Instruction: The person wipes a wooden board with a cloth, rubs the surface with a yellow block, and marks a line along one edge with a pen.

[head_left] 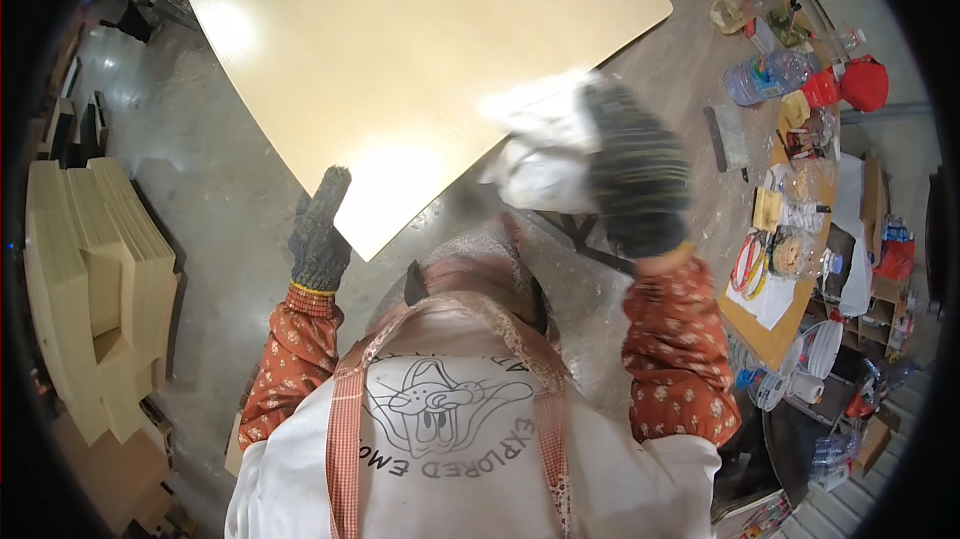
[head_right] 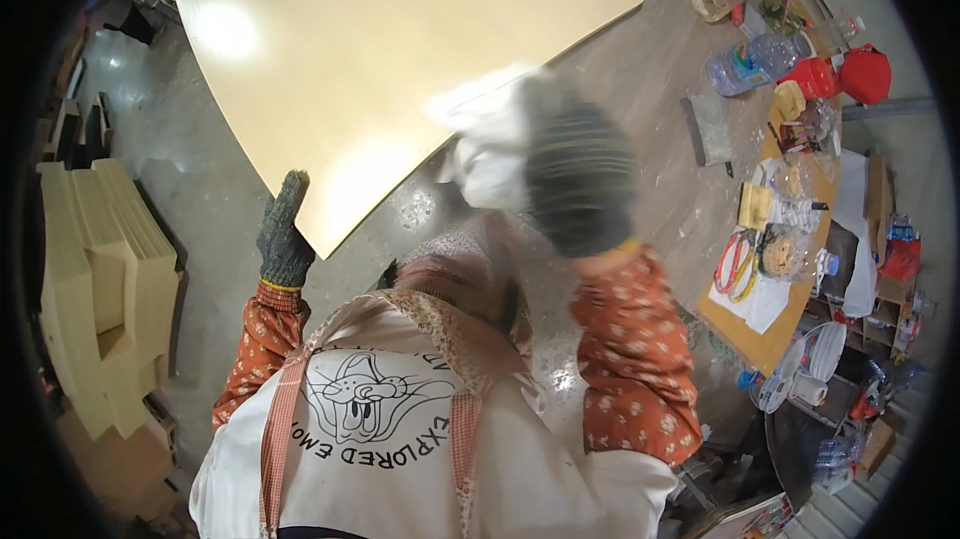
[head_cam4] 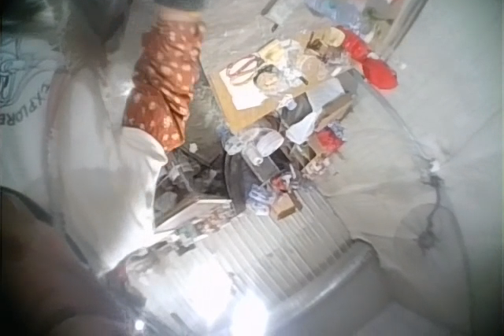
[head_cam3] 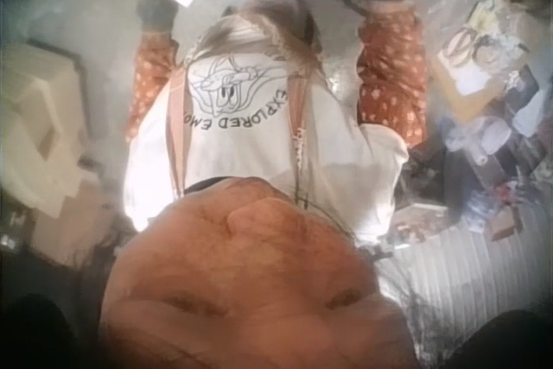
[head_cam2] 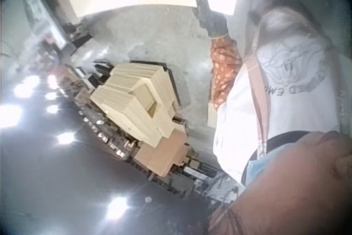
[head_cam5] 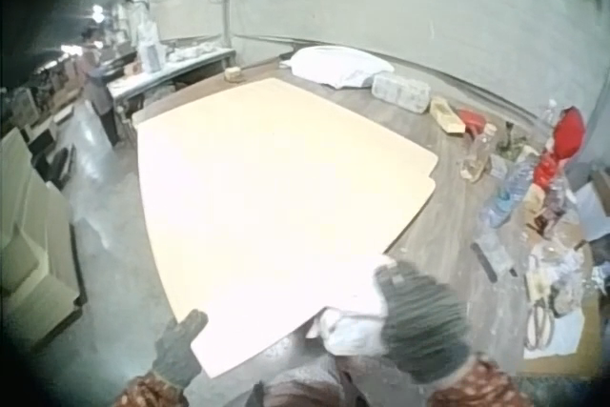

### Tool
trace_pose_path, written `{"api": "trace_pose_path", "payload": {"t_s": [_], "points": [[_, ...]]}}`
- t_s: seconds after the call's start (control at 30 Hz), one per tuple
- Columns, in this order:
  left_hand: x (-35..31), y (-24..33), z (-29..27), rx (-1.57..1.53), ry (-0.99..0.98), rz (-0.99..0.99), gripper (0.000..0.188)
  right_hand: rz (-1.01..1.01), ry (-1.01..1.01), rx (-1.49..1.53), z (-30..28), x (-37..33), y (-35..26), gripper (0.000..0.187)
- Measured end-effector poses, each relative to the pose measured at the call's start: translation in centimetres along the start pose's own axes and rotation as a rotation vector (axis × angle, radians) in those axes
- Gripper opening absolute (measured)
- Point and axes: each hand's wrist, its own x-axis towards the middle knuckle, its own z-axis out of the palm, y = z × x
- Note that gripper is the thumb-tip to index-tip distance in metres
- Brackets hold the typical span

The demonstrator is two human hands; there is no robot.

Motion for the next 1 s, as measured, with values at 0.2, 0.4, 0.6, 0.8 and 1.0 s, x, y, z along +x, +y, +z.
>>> {"api": "trace_pose_path", "payload": {"t_s": [0.2, 0.4, 0.6, 0.8, 1.0], "points": [[-2.3, -2.2, 1.1, -0.013, -0.056, -0.164, 0.050, 0.129, 0.399, -0.363, -9.4, 3.2, 5.9, 0.046], [-0.6, -0.9, -0.2, 0.007, 0.022, -0.123, 0.037, 0.181, 0.126, -0.585, -3.1, 4.3, 11.1, 0.060], [-2.3, -3.0, 1.1, 0.135, -0.025, -0.150, 0.042, 0.180, -0.009, -0.167, -0.2, 2.9, 8.9, 0.051], [-2.1, -3.3, 0.8, -0.404, 0.088, -0.484, 0.038, 0.302, 0.108, 0.126, -0.5, -2.5, 8.1, 0.036], [-1.9, -2.3, 0.1, -0.870, 0.350, -0.775, 0.039, 0.322, 0.105, 0.126, -1.0, -5.3, 4.9, 0.023]]}}
